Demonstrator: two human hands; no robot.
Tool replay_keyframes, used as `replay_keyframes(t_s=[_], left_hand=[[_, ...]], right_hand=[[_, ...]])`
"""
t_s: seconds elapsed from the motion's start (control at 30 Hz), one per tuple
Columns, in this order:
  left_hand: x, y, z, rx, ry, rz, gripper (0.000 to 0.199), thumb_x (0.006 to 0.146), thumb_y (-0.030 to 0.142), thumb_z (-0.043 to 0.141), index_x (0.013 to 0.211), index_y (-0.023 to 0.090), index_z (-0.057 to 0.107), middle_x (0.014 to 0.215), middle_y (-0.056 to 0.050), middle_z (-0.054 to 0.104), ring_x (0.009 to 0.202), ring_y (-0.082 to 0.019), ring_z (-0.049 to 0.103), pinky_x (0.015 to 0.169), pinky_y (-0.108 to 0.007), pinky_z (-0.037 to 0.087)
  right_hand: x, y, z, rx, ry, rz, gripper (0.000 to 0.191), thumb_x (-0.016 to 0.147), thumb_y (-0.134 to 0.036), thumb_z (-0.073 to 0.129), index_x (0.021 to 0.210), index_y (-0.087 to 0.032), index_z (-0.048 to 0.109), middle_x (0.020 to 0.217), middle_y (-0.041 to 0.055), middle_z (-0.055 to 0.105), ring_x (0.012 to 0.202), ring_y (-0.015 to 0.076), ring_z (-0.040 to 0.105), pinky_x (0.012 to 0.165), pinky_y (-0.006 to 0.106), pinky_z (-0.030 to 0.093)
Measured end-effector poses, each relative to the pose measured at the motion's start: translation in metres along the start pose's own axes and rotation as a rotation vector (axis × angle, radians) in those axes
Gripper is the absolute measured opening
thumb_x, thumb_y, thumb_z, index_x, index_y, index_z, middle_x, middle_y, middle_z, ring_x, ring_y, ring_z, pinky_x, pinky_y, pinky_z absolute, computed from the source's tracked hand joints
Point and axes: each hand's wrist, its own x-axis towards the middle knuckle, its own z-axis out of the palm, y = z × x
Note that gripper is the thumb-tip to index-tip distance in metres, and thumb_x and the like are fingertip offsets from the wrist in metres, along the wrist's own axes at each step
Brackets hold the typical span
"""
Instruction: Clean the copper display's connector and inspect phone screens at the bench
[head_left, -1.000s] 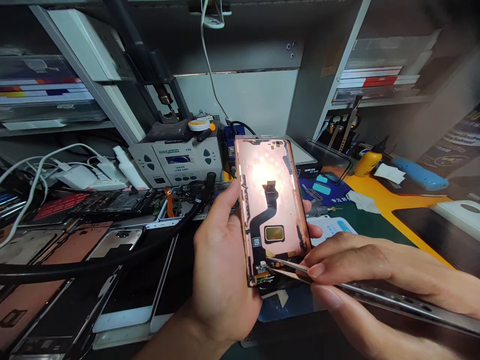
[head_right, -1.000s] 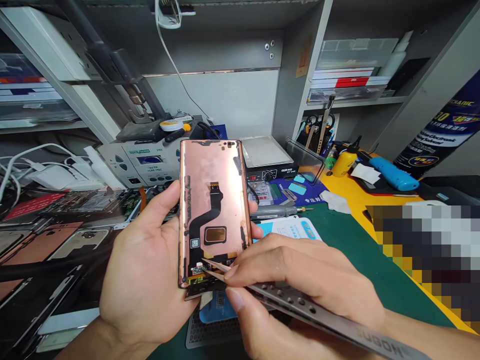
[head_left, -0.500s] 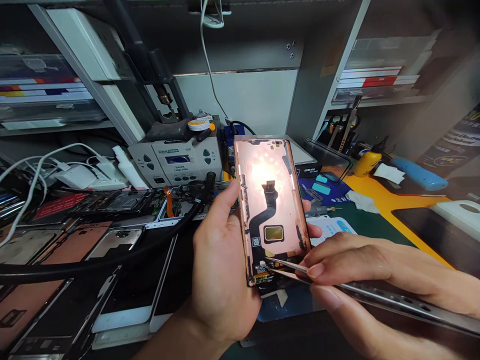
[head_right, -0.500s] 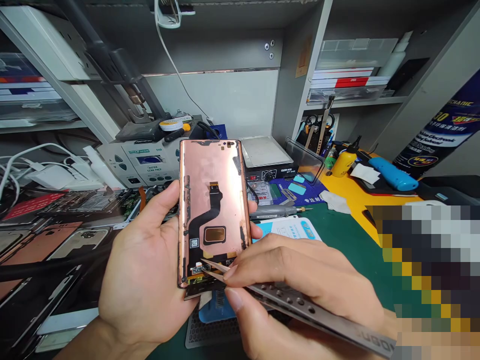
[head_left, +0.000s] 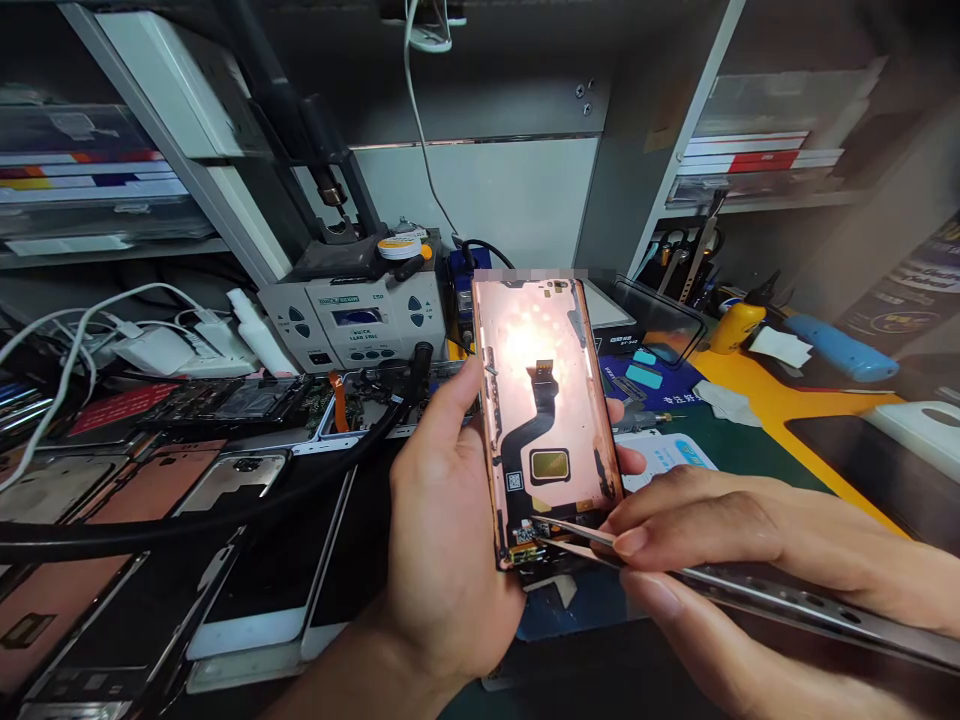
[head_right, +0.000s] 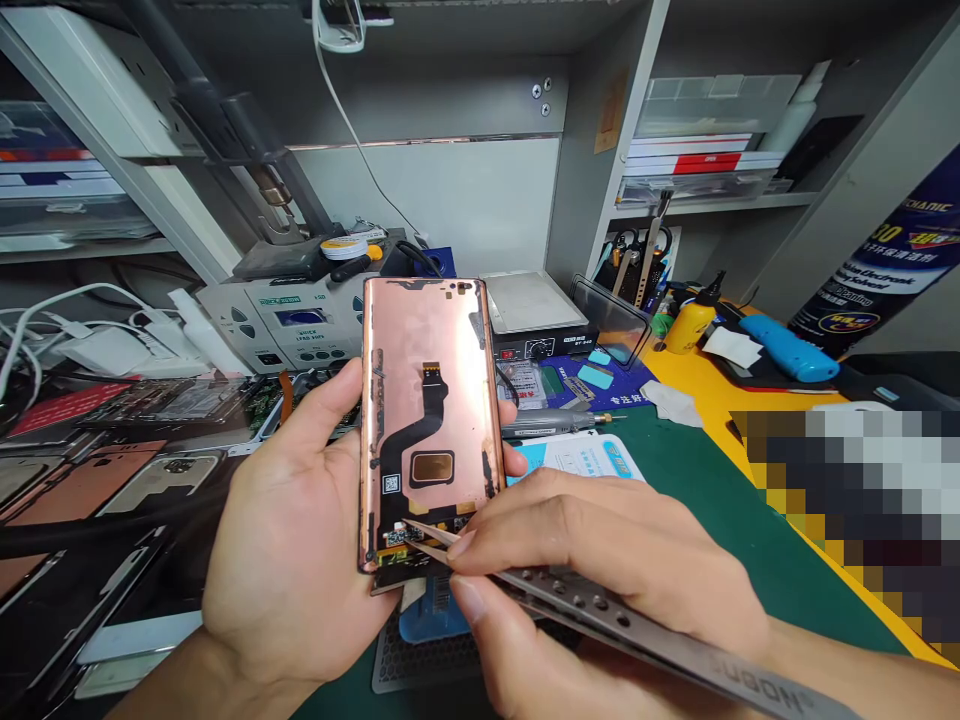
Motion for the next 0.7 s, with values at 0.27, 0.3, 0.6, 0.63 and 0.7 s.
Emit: replay_keyframes(t_s=[0.27,0.3,0.6,0.63,0.7], left_hand=[[-0.0004,-0.0004,0.0013,-0.001,0.019,-0.008,0.060,0.091,0.054,0.034,0.106,0.009,0.071,0.084,-0.013,0.071,0.069,-0.026,0.070,0.064,-0.036,0.058],[-0.0005,-0.0004,0.0013,0.001,0.018,-0.010,0.061,0.091,0.054,0.034,0.106,0.009,0.071,0.084,-0.013,0.071,0.069,-0.026,0.069,0.064,-0.036,0.058],[0.0016,0.0002,0.0018,0.021,0.023,-0.002,0.060,0.091,0.055,0.031,0.101,0.012,0.072,0.084,-0.011,0.072,0.070,-0.026,0.070,0.064,-0.035,0.058],[0.0013,0.0003,0.0021,0.023,0.029,-0.003,0.060,0.091,0.054,0.031,0.101,0.012,0.072,0.084,-0.011,0.072,0.071,-0.026,0.070,0.063,-0.035,0.057],[0.0003,0.0007,0.0029,0.022,0.039,-0.008,0.060,0.091,0.055,0.030,0.099,0.013,0.073,0.085,-0.010,0.072,0.074,-0.027,0.070,0.061,-0.034,0.057]], right_hand=[[-0.0041,0.0033,0.0021,0.008,0.033,0.006,0.024,0.071,-0.002,0.067,0.086,-0.021,0.069,0.080,-0.0016,0.076,0.072,0.0132,0.074,0.069,0.013,0.061],[-0.0049,0.0036,0.0021,0.011,0.033,0.008,0.024,0.071,-0.002,0.067,0.086,-0.021,0.069,0.080,-0.0018,0.076,0.072,0.0128,0.074,0.069,0.012,0.061],[-0.0059,0.0025,0.0019,0.020,0.042,0.023,0.024,0.070,-0.002,0.067,0.084,-0.020,0.070,0.078,-0.0014,0.076,0.072,0.0126,0.074,0.069,0.011,0.060],[-0.0056,0.0023,0.0021,0.022,0.039,0.019,0.024,0.070,-0.001,0.067,0.084,-0.020,0.070,0.078,-0.0017,0.076,0.071,0.0118,0.074,0.070,0.010,0.060],[-0.0053,0.0017,0.0025,0.022,0.038,0.024,0.024,0.070,-0.001,0.066,0.084,-0.020,0.070,0.078,-0.0020,0.076,0.071,0.0110,0.073,0.070,0.009,0.059]])
